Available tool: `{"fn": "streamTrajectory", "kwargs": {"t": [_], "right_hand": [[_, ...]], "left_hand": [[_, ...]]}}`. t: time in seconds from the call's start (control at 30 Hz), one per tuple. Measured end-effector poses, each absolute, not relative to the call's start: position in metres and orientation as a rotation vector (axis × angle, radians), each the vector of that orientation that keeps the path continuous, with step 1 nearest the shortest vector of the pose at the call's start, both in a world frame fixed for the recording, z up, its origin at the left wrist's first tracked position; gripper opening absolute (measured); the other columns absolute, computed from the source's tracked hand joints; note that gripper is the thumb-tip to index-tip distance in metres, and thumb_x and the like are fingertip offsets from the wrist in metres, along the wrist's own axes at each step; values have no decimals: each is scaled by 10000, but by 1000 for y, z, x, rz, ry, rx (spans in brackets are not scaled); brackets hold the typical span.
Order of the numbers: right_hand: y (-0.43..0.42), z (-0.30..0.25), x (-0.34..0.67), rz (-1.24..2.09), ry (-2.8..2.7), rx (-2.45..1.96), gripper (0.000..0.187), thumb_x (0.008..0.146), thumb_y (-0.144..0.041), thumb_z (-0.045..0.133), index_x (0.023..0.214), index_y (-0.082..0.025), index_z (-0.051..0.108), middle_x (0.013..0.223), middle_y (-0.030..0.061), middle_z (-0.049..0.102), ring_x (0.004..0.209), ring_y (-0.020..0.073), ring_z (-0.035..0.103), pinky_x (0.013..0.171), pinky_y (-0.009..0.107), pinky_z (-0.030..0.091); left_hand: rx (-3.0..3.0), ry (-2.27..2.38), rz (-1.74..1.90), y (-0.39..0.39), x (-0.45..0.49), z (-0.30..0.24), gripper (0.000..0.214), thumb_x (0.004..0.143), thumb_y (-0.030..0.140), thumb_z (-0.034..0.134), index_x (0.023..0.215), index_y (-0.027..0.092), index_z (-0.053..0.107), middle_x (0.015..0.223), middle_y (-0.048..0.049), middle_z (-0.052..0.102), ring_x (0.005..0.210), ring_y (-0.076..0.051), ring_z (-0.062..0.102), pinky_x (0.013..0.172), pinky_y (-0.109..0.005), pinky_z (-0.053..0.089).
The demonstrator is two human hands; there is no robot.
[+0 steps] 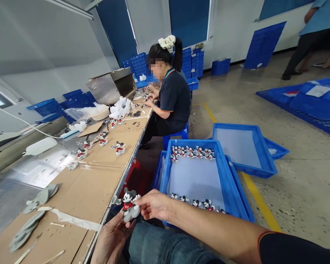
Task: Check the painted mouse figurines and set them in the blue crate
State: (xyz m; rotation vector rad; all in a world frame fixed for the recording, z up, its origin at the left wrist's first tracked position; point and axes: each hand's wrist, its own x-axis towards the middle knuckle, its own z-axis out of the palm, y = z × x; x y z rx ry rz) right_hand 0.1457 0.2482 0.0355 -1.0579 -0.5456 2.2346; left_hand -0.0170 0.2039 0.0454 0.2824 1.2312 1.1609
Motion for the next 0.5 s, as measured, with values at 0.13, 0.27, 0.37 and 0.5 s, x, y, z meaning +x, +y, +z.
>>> {"fn": "streamTrajectory", "kwargs": {"t": [0.13, 0.27, 0.37, 0.5], "right_hand": [[249, 27, 161, 2221, -483, -1073, 125, 786, -112, 644, 666, -84, 625, 515, 11, 566, 446, 77, 496, 467, 191, 414], [252, 18, 174, 2190, -432, -1091, 107, 787, -129, 653, 690, -88, 633, 520, 11, 578, 446, 83, 505, 477, 199, 420], [253, 9, 182, 2150, -384, -1120, 126, 769, -137, 679, 664, -92, 627, 485, 7, 567, 431, 95, 508, 473, 210, 419], [264, -20, 205, 2047, -322, -1150, 128, 774, -145, 697, 681, -96, 625, 501, 4, 569, 447, 98, 529, 486, 210, 433]], "left_hand": [[248, 1266, 1103, 210, -4, 36, 83, 797, 117, 648, 819, 61, 706, 676, -81, 662, 503, -95, 549, 677, -331, 582], [252, 1288, 1040, 219, 10, 28, 131, 807, 162, 647, 898, 83, 696, 685, -71, 676, 506, -106, 573, 714, -375, 590], [267, 1317, 981, 230, 20, 20, 116, 812, 152, 632, 902, 91, 674, 668, -63, 681, 485, -104, 579, 710, -356, 588], [308, 1385, 877, 246, 36, 1, 132, 843, 235, 623, 935, 143, 647, 743, -91, 711, 624, -165, 670, 642, -311, 573]]}}
